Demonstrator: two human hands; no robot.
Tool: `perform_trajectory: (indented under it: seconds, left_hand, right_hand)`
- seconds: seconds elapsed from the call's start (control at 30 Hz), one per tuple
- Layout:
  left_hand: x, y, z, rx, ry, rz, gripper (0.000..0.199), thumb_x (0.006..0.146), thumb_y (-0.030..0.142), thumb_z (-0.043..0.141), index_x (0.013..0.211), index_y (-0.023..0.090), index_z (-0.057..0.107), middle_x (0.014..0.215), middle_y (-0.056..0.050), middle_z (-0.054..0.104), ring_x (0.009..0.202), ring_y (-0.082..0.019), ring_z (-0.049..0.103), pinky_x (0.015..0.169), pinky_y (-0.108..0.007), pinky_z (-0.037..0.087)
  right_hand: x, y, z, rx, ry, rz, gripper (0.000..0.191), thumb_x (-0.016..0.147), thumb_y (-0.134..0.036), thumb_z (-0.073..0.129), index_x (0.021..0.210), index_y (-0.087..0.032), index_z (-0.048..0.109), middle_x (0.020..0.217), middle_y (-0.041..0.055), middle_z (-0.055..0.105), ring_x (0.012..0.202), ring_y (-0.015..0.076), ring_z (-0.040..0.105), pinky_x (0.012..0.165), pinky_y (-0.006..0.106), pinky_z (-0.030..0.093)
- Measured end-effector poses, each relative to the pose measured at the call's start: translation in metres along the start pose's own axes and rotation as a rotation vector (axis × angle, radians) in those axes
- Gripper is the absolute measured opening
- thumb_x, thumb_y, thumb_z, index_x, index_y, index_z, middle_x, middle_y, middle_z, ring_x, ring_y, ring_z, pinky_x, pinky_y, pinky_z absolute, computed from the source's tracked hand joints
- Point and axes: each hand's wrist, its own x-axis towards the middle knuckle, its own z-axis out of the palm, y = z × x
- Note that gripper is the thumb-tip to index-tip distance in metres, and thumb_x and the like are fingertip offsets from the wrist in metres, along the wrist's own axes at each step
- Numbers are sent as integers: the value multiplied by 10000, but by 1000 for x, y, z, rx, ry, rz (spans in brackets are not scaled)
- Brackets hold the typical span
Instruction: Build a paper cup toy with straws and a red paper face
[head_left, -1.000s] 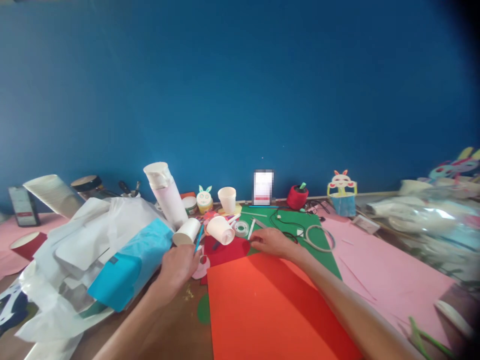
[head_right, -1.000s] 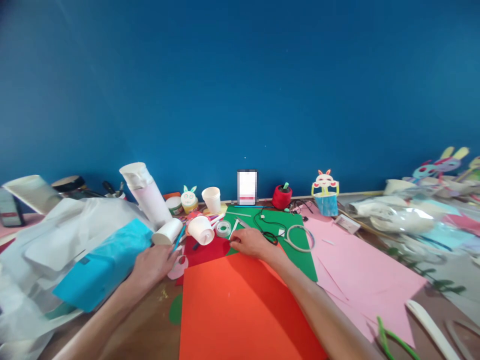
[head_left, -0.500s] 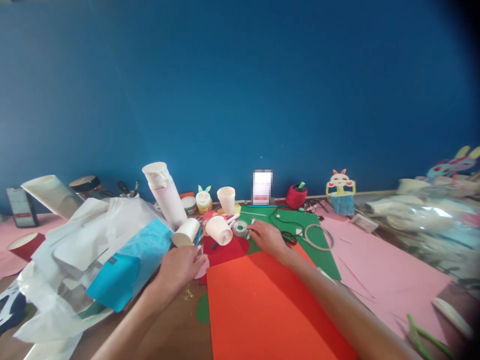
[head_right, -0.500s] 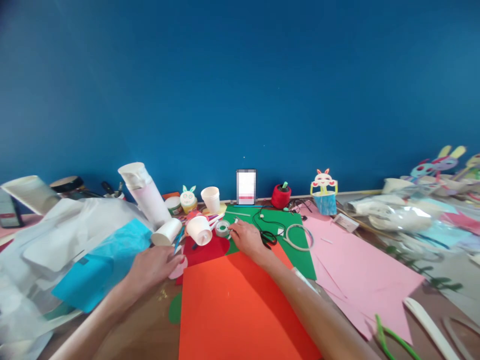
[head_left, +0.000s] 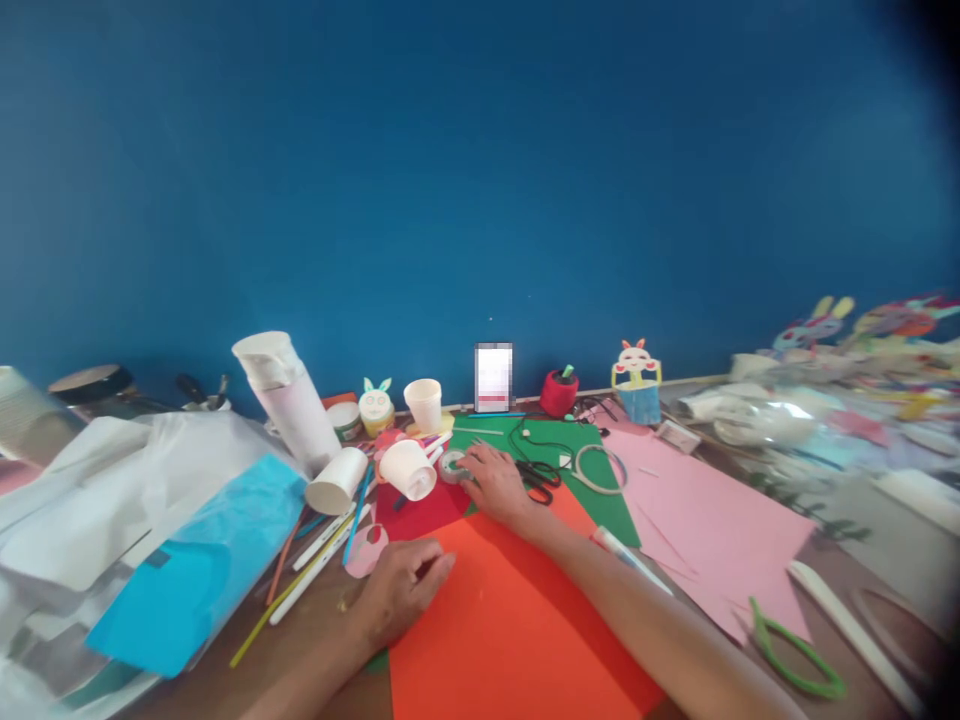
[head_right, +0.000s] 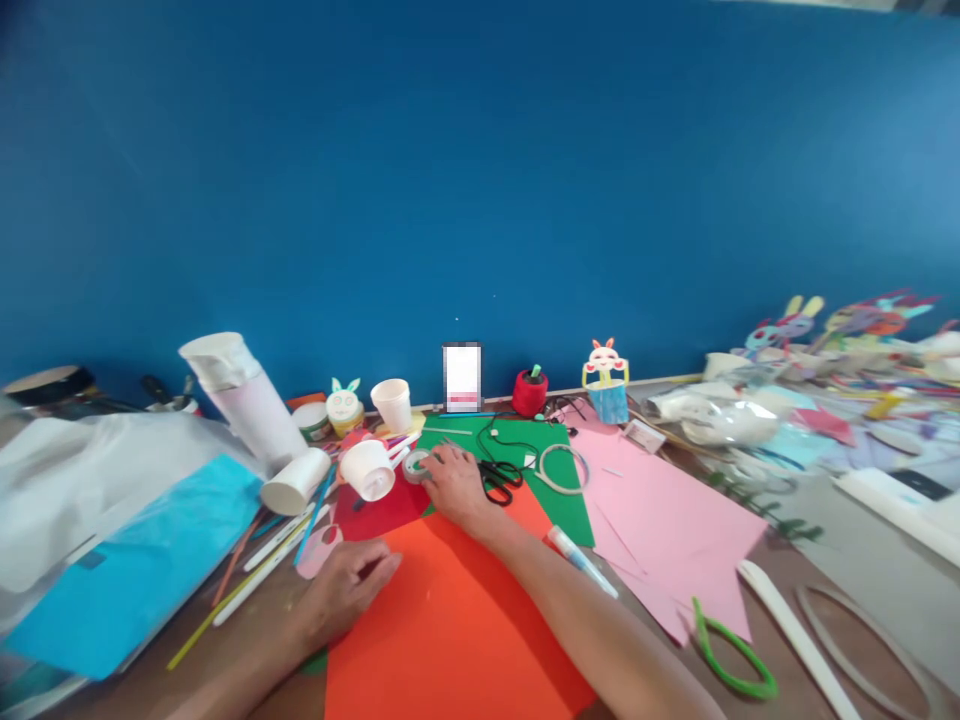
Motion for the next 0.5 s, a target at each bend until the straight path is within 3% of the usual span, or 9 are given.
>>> perform_trajectory:
  seconds: [0.5]
  left_hand:
    - [-1, -8, 3, -42, 59, -33, 365, 842, 354, 364, 552, 177, 232, 519, 52, 258, 500, -75, 276, 492, -242, 185]
  right_hand:
    - [-2, 4, 4, 12, 80, 40, 261, 780, -268, 519, 1039, -273, 546, 1088, 37, 529, 1023, 192, 447, 834, 303, 288]
